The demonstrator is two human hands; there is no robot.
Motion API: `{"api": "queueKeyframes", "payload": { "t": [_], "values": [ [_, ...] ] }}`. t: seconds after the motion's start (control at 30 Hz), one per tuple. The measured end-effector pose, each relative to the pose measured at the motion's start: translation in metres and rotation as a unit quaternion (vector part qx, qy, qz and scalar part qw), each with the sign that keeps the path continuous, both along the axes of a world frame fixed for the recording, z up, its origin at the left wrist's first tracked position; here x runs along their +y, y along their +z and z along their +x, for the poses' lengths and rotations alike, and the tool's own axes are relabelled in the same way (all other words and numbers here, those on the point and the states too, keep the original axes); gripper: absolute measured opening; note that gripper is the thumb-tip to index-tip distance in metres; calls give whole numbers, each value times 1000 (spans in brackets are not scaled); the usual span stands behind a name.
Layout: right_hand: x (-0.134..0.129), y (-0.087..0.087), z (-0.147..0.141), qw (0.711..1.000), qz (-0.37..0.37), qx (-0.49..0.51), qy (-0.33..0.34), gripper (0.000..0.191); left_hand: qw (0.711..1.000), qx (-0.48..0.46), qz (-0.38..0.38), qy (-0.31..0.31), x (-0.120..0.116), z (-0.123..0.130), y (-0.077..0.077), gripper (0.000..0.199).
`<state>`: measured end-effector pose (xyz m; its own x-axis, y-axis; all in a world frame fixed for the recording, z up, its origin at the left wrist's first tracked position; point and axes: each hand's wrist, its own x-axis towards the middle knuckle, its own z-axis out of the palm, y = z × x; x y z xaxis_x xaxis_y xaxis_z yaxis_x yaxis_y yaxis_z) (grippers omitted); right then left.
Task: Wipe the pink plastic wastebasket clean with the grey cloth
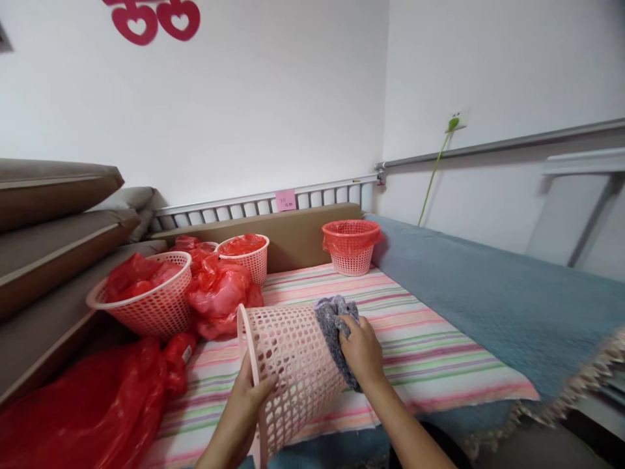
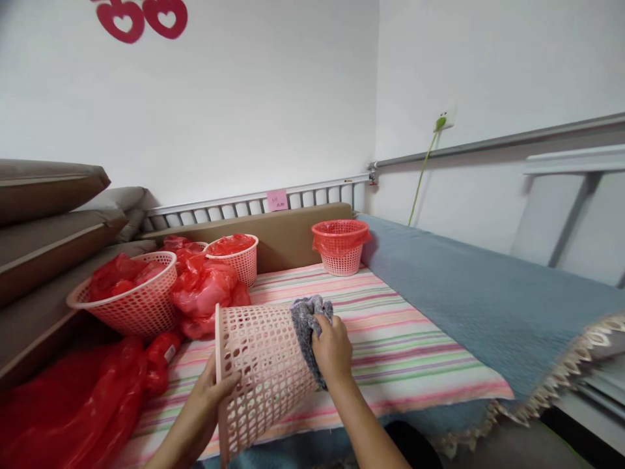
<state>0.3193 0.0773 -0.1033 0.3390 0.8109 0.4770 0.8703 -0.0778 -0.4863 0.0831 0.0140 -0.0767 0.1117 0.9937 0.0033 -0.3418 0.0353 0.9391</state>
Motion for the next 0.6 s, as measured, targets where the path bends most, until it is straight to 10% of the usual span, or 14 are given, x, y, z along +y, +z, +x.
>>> {"api": "queueKeyframes", "payload": {
  "t": [0.13,0.33,0.6],
  "values": [
    [3,5,-1,999,-7,31,9,31,999,-36,-21,-1,1,7,9,82],
    [-4,43,-68,979,38,131,149,32,997,-54,-21,49,-7,24,-24,97],
    [-30,72,-141,930,92,164,316,35,999,-8,14,28,-15,16,-29,62]
  ]
}}
